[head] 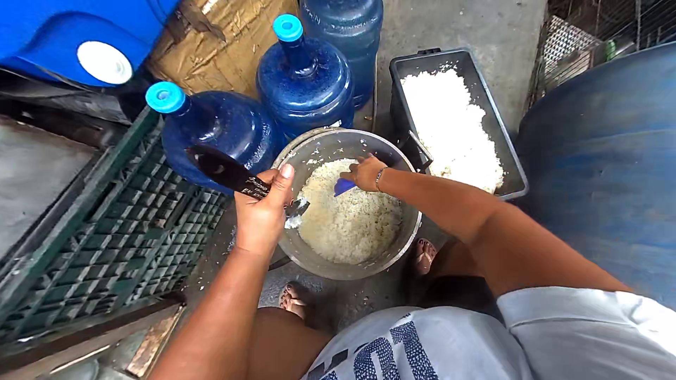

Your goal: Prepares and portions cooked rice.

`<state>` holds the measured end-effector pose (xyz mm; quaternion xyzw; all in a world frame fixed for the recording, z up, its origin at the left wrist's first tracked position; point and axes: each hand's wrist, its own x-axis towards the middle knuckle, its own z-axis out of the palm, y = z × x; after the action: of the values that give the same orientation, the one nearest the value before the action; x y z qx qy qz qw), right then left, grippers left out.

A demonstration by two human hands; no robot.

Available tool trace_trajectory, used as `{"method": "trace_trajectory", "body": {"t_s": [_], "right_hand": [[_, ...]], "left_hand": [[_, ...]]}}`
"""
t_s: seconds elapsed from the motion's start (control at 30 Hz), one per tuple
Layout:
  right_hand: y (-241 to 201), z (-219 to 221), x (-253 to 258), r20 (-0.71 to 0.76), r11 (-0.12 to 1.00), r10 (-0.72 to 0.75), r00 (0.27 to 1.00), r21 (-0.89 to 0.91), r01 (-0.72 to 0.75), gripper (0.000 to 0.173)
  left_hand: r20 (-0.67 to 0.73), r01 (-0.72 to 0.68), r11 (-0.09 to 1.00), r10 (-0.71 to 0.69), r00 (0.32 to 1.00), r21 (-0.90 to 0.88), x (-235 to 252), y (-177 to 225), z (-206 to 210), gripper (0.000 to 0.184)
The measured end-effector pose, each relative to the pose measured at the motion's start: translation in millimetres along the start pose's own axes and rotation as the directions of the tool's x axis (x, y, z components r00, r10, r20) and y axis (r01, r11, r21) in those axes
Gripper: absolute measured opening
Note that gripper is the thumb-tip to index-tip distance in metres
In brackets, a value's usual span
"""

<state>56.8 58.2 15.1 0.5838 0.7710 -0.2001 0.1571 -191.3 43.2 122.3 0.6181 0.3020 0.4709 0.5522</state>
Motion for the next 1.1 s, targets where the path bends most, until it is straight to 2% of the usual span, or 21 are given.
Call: {"method": "trace_trajectory", "body": {"t_s": [0.07,0.13,0.27,0.4,0.57,0.8,0.93,1.1], "right_hand": [[8.4,7.9,5.1,0.031,0.997,0.041,0.999,0.059,-0.043,0.063],[16.3,3.0,0.0,0.082,0.998,0.030,0.996,0.057,-0.034,0.064],[28.6,0.3,-17.2,0.156,0.997,0.027,0.987,0.063,-0.037,0.058],[45.6,15.9,-25.3,0.145,0.981,0.034,0.989,0.183,-0.061,0.046],[38.1,17.6,-50.2,0.165,0.908,0.067,0.984,0.398,-0.129,0.052],[55.4,46.1,-40.4,0.177,0.805,0.149,0.973,0.549,-0.223,0.052],[41.1,33.3,-40.6,0.282,0.724,0.189,0.941,0.607,-0.327,0.054],[-8.1,51.6,-37.0,0.308,0.556,0.134,0.942,0.763,-0.329,0.052]], "left_hand": [[0.000,-0.019,0.999,0.019,1.000,0.032,0.8,-1.5,-2.3,0.032],[0.010,-0.036,0.997,0.035,0.999,0.066,0.7,-2.8,-4.9,0.030],[0.015,-0.048,0.995,0.047,0.999,0.091,0.7,-2.7,-9.0,0.030],[0.016,-0.068,0.994,0.067,0.998,0.090,-1.1,0.9,-11.2,0.030],[0.019,-0.104,0.989,0.103,0.994,0.104,-3.1,6.4,-16.1,0.028],[0.007,-0.134,0.985,0.134,0.991,0.105,-5.8,11.2,-22.3,0.027],[0.004,-0.122,0.987,0.122,0.993,0.106,-8.5,12.0,-24.7,0.027],[0.003,-0.124,0.987,0.125,0.992,0.097,-8.4,11.7,-25.7,0.026]]}}
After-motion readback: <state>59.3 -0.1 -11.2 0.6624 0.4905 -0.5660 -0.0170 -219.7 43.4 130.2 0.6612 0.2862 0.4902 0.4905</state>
